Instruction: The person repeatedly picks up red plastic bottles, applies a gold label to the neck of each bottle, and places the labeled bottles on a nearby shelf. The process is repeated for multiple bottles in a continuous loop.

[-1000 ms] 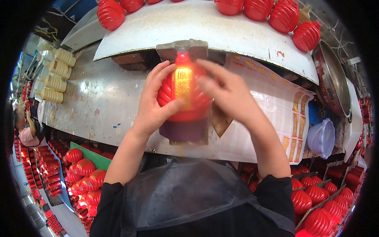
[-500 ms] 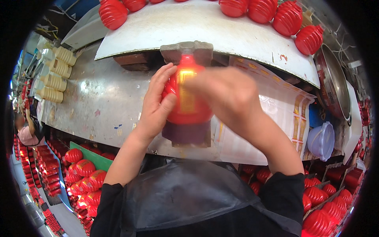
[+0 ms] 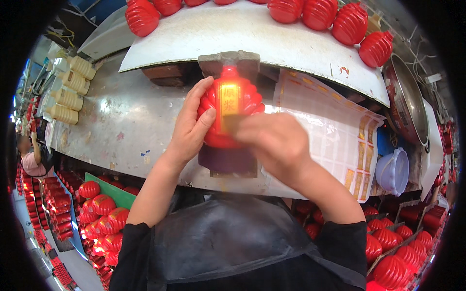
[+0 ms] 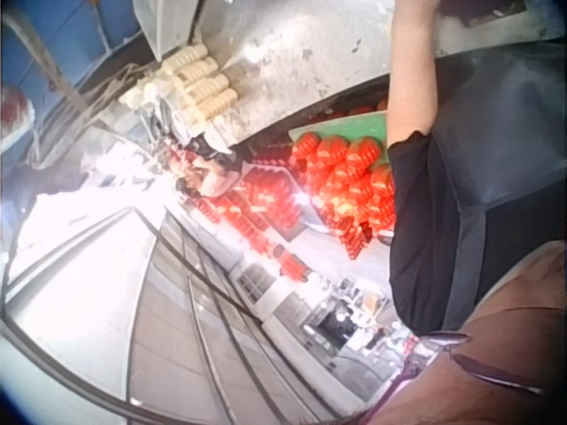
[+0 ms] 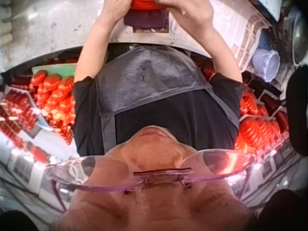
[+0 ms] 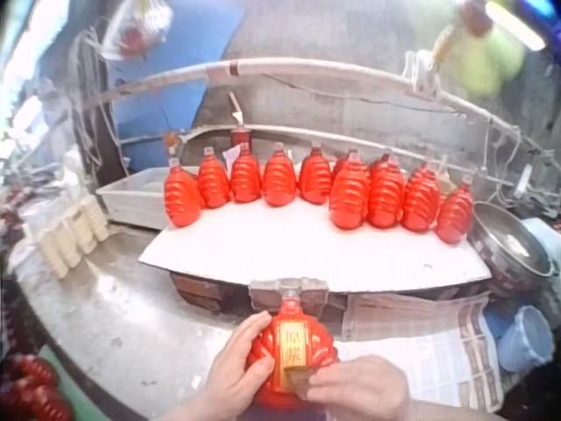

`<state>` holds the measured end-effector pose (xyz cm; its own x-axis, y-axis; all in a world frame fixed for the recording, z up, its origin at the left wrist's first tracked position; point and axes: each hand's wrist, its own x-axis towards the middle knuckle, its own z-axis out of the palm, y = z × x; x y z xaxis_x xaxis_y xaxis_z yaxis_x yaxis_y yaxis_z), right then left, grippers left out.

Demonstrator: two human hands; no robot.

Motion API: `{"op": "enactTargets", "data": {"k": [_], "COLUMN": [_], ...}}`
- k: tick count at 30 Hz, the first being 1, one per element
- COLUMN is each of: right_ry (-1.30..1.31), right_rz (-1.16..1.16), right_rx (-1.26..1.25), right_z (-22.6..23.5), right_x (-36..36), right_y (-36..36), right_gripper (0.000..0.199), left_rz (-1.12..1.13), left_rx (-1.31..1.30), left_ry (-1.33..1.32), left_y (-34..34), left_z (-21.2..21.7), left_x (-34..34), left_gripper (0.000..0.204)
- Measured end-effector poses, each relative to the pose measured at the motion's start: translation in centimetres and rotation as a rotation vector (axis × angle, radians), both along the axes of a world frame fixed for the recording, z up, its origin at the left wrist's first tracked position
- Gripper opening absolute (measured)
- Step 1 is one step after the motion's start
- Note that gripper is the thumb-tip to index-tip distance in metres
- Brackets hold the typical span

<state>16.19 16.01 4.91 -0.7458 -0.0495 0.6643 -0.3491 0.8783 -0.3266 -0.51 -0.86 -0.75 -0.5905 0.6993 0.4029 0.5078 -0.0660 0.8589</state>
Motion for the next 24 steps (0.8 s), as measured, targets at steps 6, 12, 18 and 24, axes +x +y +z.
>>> {"op": "enactTargets", "data": {"k": [6, 12, 18, 24], "right_ry": [-0.052, -0.300, -0.441, -0.534], "right_rz": [0.137, -0.136, -0.155, -0.183], "right_rx": [-0.082, -0.495, -0.370, -0.352], "right_z": [-1.2, 1.0, 1.4, 2.2], "right_x": [1.4, -1.2, -4.3, -4.5], "right_y": [-1.7, 0.9, 1.9, 2.3], "right_gripper": [0.016, 0.030, 0.053, 0.052], "left_rz": [-0.022, -0.042, -0.069, 0.012], "left_rx": [-0.054, -0.179, -0.119, -0.095], "left_ry": [-0.163, -0.439, -0.793, -0.478], "left_y": [0.4, 2.7, 3.9, 3.4], "left_z": [1.1, 3.2, 3.8, 2.9], "left_x": [-0.2, -2.0, -2.7, -2.0], "left_gripper": [0.063, 0.048, 0.027, 0.026]}}
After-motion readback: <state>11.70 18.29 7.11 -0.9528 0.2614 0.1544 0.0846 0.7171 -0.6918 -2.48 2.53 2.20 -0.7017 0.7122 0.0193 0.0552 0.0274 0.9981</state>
